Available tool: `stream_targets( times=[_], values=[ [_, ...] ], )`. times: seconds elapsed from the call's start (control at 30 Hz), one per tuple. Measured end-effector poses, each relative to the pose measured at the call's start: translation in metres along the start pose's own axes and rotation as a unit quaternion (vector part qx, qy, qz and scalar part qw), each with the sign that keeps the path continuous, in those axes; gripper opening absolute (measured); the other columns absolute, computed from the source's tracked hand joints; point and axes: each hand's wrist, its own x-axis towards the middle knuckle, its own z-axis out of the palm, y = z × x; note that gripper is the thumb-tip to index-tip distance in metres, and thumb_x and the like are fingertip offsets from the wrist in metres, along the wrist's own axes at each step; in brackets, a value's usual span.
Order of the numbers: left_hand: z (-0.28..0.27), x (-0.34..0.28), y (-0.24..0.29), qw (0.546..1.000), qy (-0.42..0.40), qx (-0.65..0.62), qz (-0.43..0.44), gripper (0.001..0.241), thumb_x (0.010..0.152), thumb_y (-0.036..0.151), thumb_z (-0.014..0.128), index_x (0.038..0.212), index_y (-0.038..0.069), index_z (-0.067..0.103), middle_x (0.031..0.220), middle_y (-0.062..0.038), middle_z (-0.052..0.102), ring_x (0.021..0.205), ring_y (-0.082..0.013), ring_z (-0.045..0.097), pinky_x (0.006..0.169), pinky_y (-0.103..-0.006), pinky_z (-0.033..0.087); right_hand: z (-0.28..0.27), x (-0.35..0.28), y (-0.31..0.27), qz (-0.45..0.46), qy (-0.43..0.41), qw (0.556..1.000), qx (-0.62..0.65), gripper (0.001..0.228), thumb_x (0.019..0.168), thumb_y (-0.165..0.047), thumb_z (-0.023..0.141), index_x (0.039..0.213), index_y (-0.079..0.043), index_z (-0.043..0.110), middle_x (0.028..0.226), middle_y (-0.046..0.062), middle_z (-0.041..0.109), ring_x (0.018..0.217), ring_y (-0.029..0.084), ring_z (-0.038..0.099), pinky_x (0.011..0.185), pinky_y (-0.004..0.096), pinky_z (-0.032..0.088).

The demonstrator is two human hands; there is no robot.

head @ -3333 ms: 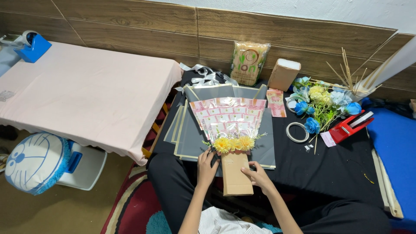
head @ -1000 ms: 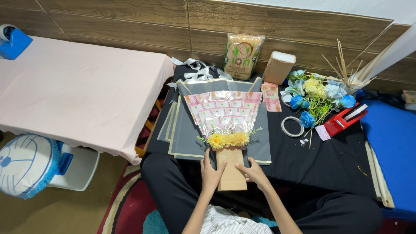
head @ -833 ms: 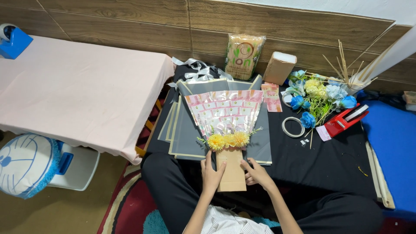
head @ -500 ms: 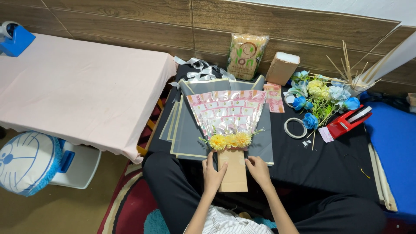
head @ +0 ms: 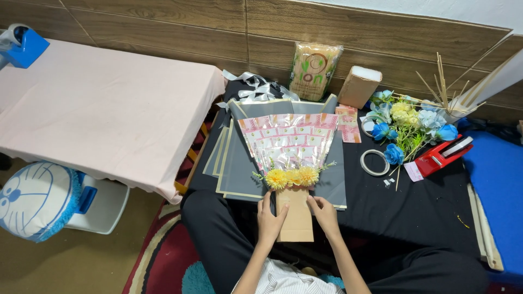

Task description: Wrapping a bouquet of banknotes and flowers with decorative grey paper.

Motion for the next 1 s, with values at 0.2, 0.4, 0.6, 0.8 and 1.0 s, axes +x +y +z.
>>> stream_targets(
  times=[0.2,0.4,0.6,0.8,1.0],
  values=[
    [-0.006,-0.007,0.013,0.999,-0.011,-0.011,-0.032,0.08,0.082,0.053,0.074,0.153,0.029,0.044,0.143,-0.007,0.048,0.133,-0.0294,0.054,0.105,-0.0435,0.048,0.008,0.019,0.022,0.008,0.005,1.0,-0.013,0.078,0.085,-0.055,0.067,0.143,-0.003,0.06,0.136,0.011,0.069,0.124,0.023,0.065,0.1,0.035,0.051],
    [0.006,0.0,-0.012,1.0,0.007,0.018,0.023,0.075,0.084,0.055,0.074,0.15,0.027,0.054,0.12,-0.005,0.045,0.114,-0.0223,0.061,0.099,-0.0363,0.05,0.002,0.009,0.003,0.026,-0.025,0.998,0.056,0.063,0.089,-0.043,0.067,0.139,-0.006,0.061,0.117,0.009,0.072,0.105,0.019,0.069,0.076,0.033,0.058],
    [0.012,-0.002,-0.018,0.999,0.011,0.008,0.029,0.069,0.086,0.053,0.074,0.143,0.018,0.06,0.139,-0.008,0.041,0.124,-0.0248,0.054,0.106,-0.0379,0.046,0.001,0.008,0.002,0.03,-0.017,0.999,0.035,0.067,0.087,-0.048,0.067,0.14,-0.007,0.062,0.118,0.008,0.072,0.104,0.019,0.068,0.073,0.032,0.055],
    [0.015,-0.006,-0.017,0.997,0.043,-0.003,0.058,0.066,0.086,0.047,0.076,0.14,0.012,0.061,0.148,-0.01,0.041,0.124,-0.0254,0.054,0.105,-0.0406,0.048,0.001,0.012,0.006,0.034,-0.017,0.999,0.017,0.073,0.086,-0.05,0.068,0.145,-0.007,0.059,0.122,0.008,0.069,0.101,0.018,0.068,0.073,0.031,0.056],
    [0.016,-0.006,-0.015,0.99,0.069,0.007,0.125,0.063,0.088,0.038,0.075,0.142,0.009,0.06,0.144,-0.012,0.052,0.137,-0.0284,0.049,0.113,-0.0424,0.039,0.001,0.011,0.002,0.036,-0.021,0.999,0.034,0.069,0.087,-0.047,0.067,0.143,-0.008,0.06,0.123,0.008,0.07,0.107,0.02,0.068,0.075,0.034,0.057]
  ],
)
